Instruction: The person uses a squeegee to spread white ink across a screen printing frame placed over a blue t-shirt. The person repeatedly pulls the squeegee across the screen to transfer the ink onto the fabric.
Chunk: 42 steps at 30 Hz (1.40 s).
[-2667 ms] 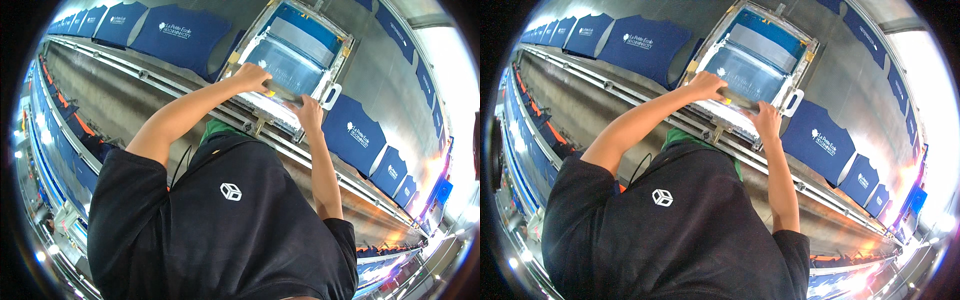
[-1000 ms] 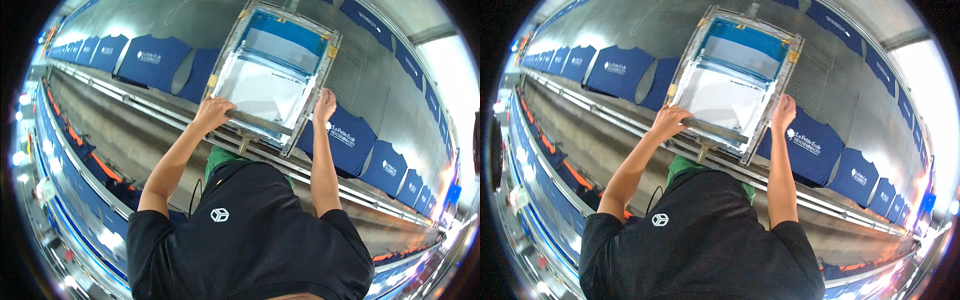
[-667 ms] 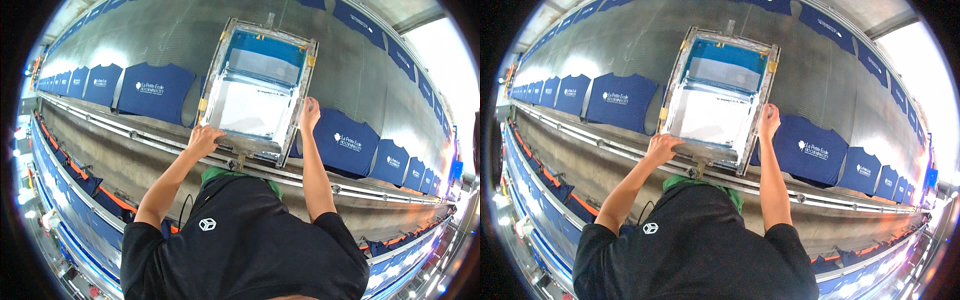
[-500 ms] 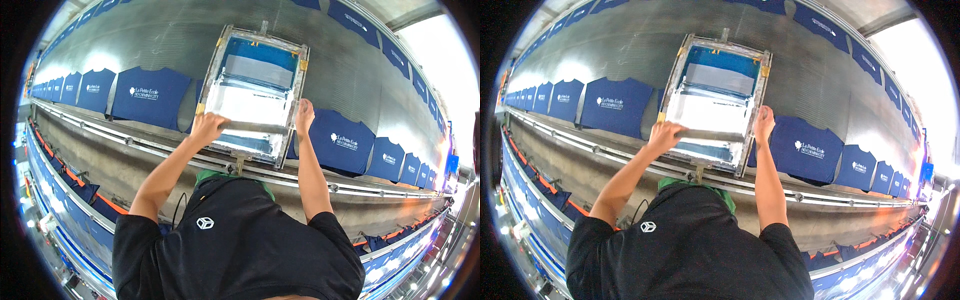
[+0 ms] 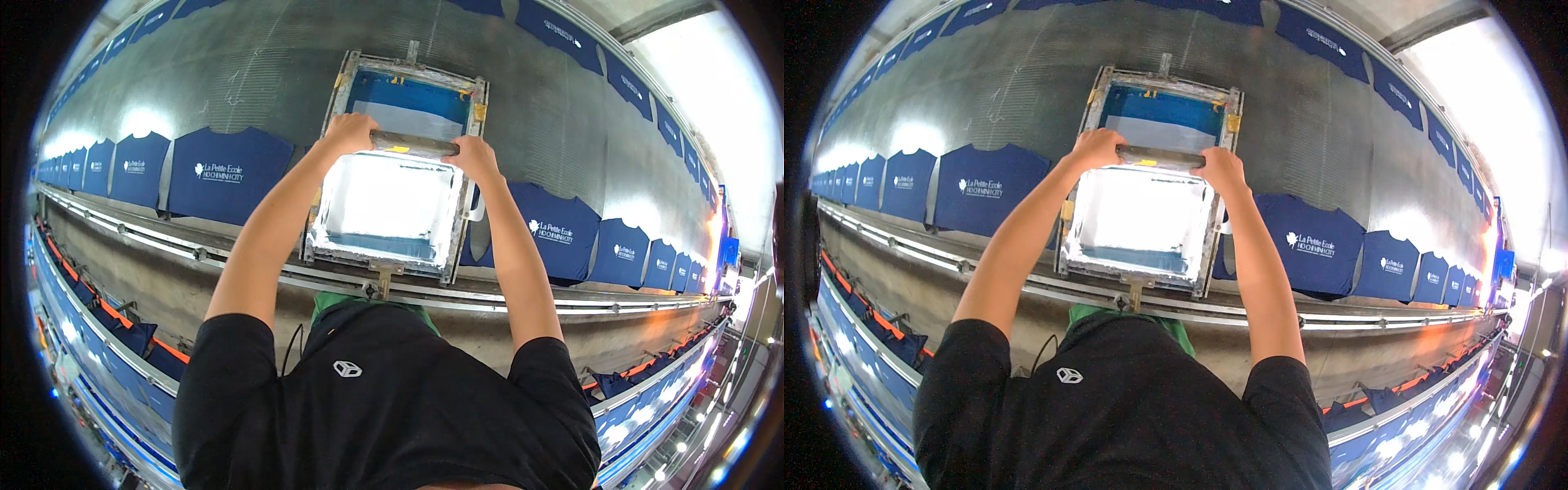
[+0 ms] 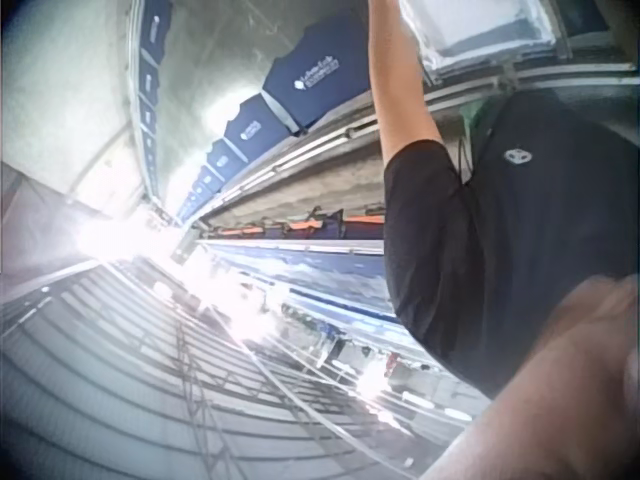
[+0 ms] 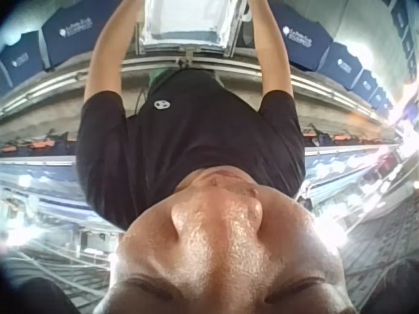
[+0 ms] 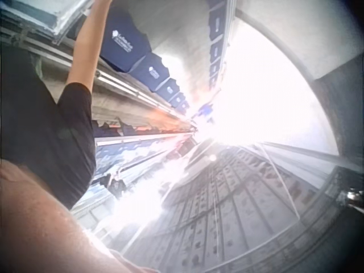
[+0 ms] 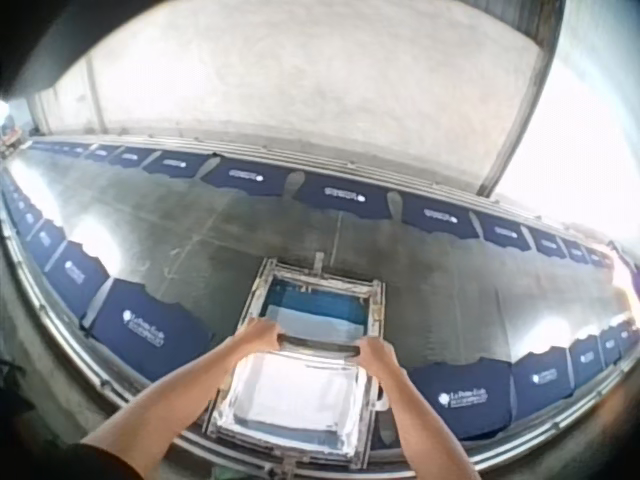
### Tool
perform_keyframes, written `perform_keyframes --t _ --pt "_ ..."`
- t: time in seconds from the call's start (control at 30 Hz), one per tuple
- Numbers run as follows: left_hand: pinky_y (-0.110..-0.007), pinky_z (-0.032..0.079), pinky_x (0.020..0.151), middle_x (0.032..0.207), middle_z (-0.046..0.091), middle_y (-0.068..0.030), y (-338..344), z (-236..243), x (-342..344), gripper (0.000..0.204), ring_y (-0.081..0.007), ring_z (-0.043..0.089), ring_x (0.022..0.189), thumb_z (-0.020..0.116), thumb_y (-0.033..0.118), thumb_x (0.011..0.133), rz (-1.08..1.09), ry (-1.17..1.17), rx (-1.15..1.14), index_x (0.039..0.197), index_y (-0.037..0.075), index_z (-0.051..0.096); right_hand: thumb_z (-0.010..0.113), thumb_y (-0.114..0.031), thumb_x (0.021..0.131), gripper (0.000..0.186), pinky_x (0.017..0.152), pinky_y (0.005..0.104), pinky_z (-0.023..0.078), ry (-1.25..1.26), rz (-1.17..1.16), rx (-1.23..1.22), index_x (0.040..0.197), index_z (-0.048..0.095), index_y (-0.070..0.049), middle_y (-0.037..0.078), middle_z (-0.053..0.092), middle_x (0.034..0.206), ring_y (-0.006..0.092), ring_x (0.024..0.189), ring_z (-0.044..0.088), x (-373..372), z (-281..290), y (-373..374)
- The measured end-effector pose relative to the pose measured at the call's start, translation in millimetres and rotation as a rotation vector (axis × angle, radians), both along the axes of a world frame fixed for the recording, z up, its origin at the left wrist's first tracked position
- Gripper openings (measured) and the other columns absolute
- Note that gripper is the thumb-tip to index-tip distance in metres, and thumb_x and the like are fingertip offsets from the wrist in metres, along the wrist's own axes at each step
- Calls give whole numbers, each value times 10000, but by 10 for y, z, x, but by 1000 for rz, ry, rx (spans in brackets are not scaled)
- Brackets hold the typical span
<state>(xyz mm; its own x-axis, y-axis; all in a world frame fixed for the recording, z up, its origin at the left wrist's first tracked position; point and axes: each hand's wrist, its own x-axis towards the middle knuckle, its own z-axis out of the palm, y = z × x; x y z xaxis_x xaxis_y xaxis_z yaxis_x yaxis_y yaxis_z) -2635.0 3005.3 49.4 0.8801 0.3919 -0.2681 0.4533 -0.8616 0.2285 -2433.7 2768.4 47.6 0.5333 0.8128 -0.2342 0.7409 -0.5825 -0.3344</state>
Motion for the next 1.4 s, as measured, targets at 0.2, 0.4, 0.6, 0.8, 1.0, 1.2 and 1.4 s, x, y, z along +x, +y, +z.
perform_keyframes --t 0.2,0.4,0.6,0.8,1.0,1.2,1.4 --pt "-482 578 877 1031 776 -121 -453 -152 -470 380 -344 730 990 708 164 794 38 -23 -43 1147 265 803 852 -325 800 369 910 437 555 6 -36 115 1091 798 -104 94 762 1043 326 1015 707 -513 -340 -442" --pt "-444 529 992 1211 758 10 -1367 -261 -1680 492 -236 692 1131 780 80 761 102 -121 -30 1218 262 770 835 -28 691 396 957 402 538 -33 25 311 1075 777 -108 53 732 1111 283 1072 664 -1599 -431 -1210" --pt "-425 464 1078 1344 704 6 -1949 -265 -2338 602 -203 647 1231 682 -67 776 39 -136 47 1290 243 726 714 84 650 531 1004 467 493 51 46 401 1157 739 -73 99 655 1146 356 1082 599 -2310 -542 -1806" --pt "-474 540 993 1171 763 -92 -1083 79 -1524 386 -302 725 1068 772 204 854 70 97 -190 1236 182 730 842 -174 798 368 968 444 540 229 21 98 1132 736 -60 155 725 1140 331 1097 684 -1316 122 -1152" --pt "-472 565 943 1116 771 -136 127 139 47 650 -338 739 1024 911 391 655 -72 81 -117 1234 143 748 894 -296 730 626 929 454 563 100 75 68 1229 701 29 263 741 1074 378 1037 726 104 122 43" --pt "-475 565 909 1074 774 -137 -204 -98 -343 568 -340 731 1035 877 432 674 -31 103 -99 1168 173 777 905 -324 726 553 846 457 562 151 -6 24 1095 722 45 278 732 979 404 960 731 -319 -251 -270" --pt "-493 539 974 1181 751 -130 -693 -222 -1189 588 -339 701 1121 865 476 725 3 245 -263 1221 177 760 885 -321 774 490 857 462 556 305 8 30 1075 726 32 231 740 1019 390 953 721 -1167 -225 -851"
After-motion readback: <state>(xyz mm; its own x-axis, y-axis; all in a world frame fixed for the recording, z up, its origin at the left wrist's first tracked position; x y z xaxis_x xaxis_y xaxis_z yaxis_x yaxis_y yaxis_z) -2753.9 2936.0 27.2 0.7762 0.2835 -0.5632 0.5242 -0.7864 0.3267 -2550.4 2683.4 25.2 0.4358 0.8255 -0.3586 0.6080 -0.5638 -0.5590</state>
